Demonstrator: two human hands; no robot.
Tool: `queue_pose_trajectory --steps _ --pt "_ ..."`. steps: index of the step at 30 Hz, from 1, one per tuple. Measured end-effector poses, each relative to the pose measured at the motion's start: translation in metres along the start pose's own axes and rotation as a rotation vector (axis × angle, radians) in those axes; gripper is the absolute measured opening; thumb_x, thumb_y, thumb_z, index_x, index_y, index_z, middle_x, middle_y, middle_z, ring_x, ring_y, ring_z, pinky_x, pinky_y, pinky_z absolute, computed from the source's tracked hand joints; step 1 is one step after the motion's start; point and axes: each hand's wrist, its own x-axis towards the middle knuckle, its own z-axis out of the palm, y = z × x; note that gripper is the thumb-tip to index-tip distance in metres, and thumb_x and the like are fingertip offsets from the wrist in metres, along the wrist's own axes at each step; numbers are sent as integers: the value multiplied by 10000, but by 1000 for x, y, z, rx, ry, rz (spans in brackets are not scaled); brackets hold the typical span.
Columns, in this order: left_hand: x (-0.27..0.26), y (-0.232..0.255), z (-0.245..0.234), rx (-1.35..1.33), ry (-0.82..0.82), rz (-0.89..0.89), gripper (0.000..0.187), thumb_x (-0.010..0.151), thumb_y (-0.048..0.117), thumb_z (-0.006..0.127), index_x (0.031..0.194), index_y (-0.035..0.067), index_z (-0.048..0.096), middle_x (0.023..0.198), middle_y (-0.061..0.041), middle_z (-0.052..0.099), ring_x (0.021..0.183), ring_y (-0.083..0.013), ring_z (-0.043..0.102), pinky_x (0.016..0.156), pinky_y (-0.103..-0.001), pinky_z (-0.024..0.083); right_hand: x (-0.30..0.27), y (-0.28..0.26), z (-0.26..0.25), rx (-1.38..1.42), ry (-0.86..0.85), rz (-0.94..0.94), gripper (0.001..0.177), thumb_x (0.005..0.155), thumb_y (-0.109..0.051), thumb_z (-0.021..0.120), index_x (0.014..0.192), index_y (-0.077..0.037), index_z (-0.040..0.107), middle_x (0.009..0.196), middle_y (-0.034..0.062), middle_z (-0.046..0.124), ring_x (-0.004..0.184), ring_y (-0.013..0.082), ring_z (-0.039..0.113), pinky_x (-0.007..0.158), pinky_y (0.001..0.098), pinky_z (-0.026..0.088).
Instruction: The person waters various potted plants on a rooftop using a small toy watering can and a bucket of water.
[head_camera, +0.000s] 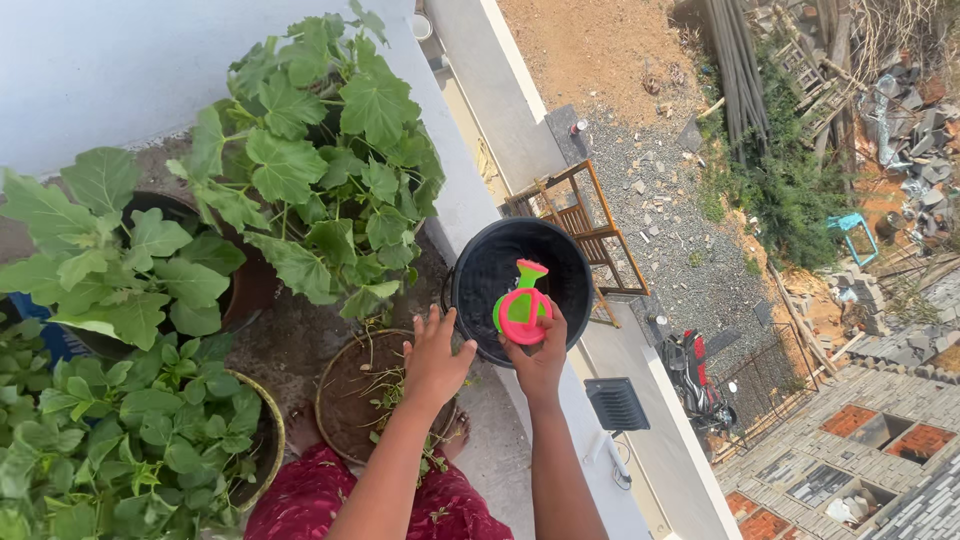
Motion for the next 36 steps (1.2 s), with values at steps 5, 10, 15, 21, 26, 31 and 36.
queue_pose_trajectory --steps 5,10,15,21,26,31,36 --pt "-7 -1 -29 -210 62 100 775 929 461 639 1597 230 321 1707 -76 202 1578 -319 141 1241 -492 202 15 -62 28 26 -41 12 620 758 14 834 1248 -31 457 1619 181 335 1427 283 486 1129 428 514" --pt "-20 -8 -64 -473 86 175 791 936 481 649 1601 206 319 1683 -107 259 1568 -293 214 1224 -413 243 28 -106 58 48 -186 -93 619 759 36 849 1259 -19 490 1608 185 366 1428 276 487 1139 421 495" --pt "-27 -27 -101 -707 79 185 883 889 539 686 1606 180 316 1641 -116 406 1505 -252 394 1192 -393 329 36 -146 98 140 -325 -93 638 760 24 791 1320 -31 489 1608 176 374 1448 265 469 1178 418 443" --pt "-40 -44 -141 -1284 43 362 966 843 428 754 1615 136 250 1602 -110 419 1441 -244 449 1133 -393 412 43 -167 138 235 -505 -148 599 793 -13 782 1301 -60 469 1616 178 365 1495 274 413 1231 429 362" --pt "-47 -50 -169 -1336 99 428 816 879 283 770 1564 55 390 1440 -137 571 1303 -224 561 1114 -376 439 48 -173 166 310 -621 -100 656 789 28 720 1354 -78 403 1655 185 294 1526 285 372 1236 434 360" --pt "-48 -51 -187 -1323 204 321 738 850 212 764 1494 80 429 1313 -96 595 1190 -191 588 1044 -358 479 37 -179 198 374 -554 11 766 782 -3 700 1423 -115 295 1675 128 225 1461 276 406 985 420 463" --pt "-47 -57 -190 -1449 247 185 713 840 260 734 1469 118 429 1270 -75 590 1111 -193 553 917 -386 441 31 -151 231 177 -468 -123 1122 703 -3 826 1559 -134 113 1547 120 315 1417 218 404 1166 398 386"
